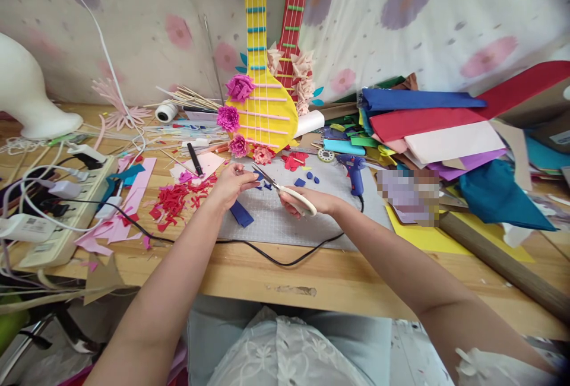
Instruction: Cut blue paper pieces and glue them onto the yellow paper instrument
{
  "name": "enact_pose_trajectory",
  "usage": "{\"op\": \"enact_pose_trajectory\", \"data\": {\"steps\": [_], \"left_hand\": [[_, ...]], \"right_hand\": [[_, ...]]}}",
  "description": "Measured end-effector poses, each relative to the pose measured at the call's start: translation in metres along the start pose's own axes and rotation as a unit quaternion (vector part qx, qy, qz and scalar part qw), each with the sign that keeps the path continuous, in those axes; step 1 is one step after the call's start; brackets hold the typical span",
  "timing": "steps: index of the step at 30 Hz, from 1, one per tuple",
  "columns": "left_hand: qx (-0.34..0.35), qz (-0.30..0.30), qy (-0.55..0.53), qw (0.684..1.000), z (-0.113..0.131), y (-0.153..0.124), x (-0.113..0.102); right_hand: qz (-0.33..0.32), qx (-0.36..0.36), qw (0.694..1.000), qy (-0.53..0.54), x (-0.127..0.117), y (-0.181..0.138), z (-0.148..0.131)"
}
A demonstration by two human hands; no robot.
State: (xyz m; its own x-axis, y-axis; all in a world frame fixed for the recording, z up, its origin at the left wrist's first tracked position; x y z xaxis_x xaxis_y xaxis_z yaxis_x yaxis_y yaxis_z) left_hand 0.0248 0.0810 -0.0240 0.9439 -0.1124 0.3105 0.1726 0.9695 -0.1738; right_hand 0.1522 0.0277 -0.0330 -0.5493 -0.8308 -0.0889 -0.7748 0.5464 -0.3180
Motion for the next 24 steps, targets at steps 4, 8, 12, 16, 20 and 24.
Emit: {"op": "enact_pose_trajectory", "data": {"steps": [4, 8, 12, 16, 20, 24], "left_hand": [[-0.015, -0.008, 0.019, 1.0, -0.002, 0.001, 0.001], [-0.023, -0.019, 0.028, 0.999, -0.003, 0.002, 0.001], [-0.028, -0.022, 0.033, 0.999, -0.003, 0.003, 0.002], [-0.033, -0.023, 0.034, 0.999, -0.004, 0.004, 0.002], [-0.037, -0.031, 0.034, 0.998, -0.005, 0.004, 0.001], [-0.036, -0.041, 0.027, 0.998, -0.005, 0.004, 0.001]], "right_hand": [[-0.008, 0.002, 1.0, -0.022, 0.0, 0.0, 0.0], [-0.005, 0.009, 1.0, -0.022, -0.003, 0.001, 0.005], [-0.009, 0.009, 1.0, 0.003, -0.003, 0.001, 0.007], [-0.01, 0.008, 1.0, 0.022, -0.002, 0.001, 0.007], [-0.002, 0.017, 0.999, 0.031, -0.004, 0.001, 0.01], [0.0, 0.017, 0.999, 0.032, -0.005, 0.002, 0.011]]}}
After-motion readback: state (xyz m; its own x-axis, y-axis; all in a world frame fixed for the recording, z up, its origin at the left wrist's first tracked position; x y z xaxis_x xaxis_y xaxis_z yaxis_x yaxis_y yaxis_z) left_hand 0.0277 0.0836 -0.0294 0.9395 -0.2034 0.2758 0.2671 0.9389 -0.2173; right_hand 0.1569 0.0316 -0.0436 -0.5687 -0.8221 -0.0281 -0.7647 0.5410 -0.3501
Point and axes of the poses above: each hand's wrist, its own y-axis towards the middle knuckle, its own x-axis out of the palm, z = x × y, the point moved 10 cm from there along y, towards the middle knuckle, and after that the axes turned 6 degrees about -z, right-handed, at the moved point
